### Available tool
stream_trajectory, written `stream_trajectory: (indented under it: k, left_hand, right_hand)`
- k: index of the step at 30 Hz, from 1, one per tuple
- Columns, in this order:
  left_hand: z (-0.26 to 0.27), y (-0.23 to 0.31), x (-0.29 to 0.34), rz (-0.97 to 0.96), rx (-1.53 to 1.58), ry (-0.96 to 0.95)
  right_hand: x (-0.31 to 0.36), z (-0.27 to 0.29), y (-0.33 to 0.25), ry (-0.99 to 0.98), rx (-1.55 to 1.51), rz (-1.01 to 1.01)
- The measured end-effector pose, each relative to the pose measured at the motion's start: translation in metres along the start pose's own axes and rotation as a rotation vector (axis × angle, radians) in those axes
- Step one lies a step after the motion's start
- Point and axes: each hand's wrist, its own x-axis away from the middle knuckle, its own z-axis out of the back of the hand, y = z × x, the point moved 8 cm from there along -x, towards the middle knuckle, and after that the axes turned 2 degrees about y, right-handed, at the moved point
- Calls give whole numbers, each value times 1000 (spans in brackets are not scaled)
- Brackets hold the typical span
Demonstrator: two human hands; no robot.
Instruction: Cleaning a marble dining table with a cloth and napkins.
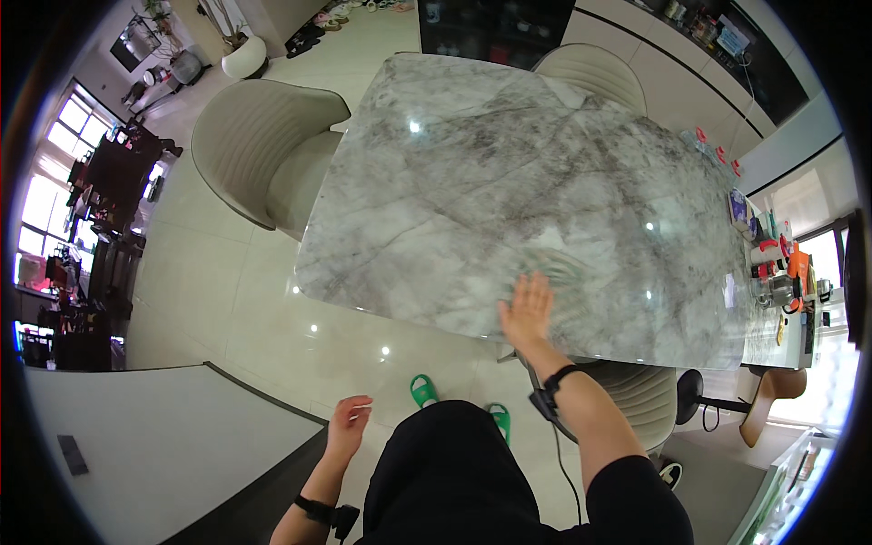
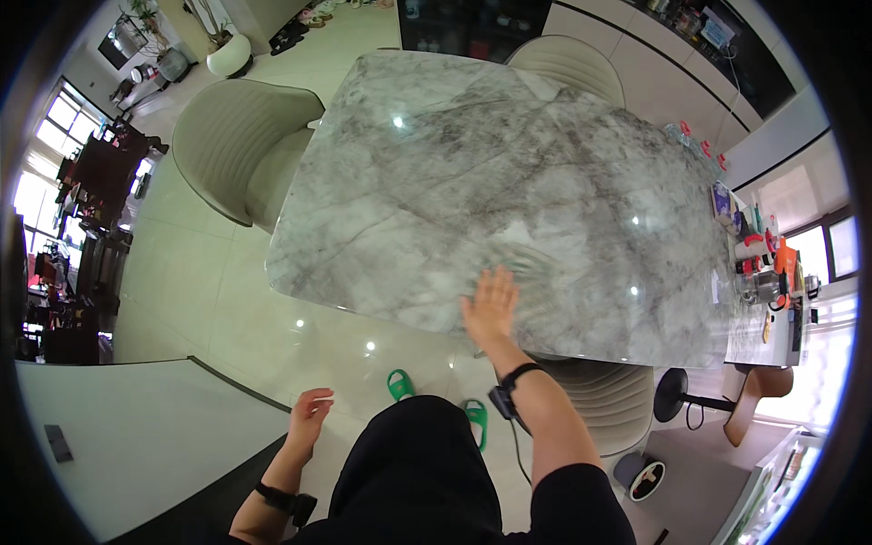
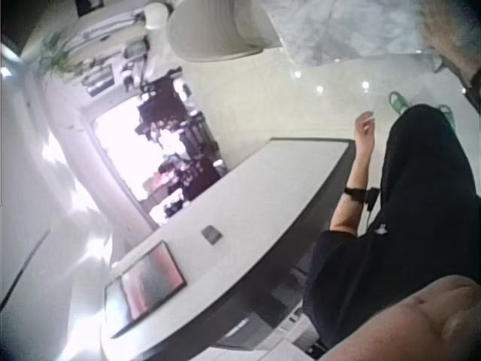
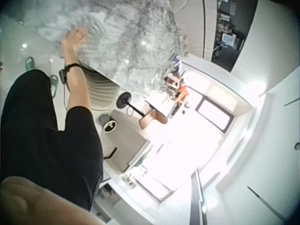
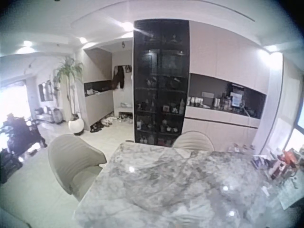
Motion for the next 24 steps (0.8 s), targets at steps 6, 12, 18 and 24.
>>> stream_trajectory:
  k: [6, 12, 18, 24]
  left_hand:
    - [51, -5, -38, 29, -18, 52]
    - [47, 50, -110, -109, -230, -2]
    - [10, 87, -162, -206, -430, -124]
    - [-34, 123, -247, -433, -750, -132]
  right_hand:
    - [1, -4, -172, -19, -116, 468]
    - [-46, 20, -74, -58, -162, 205]
    - [-43, 42, 185, 236, -73, -470]
    - [-32, 31, 344, 270, -63, -979]
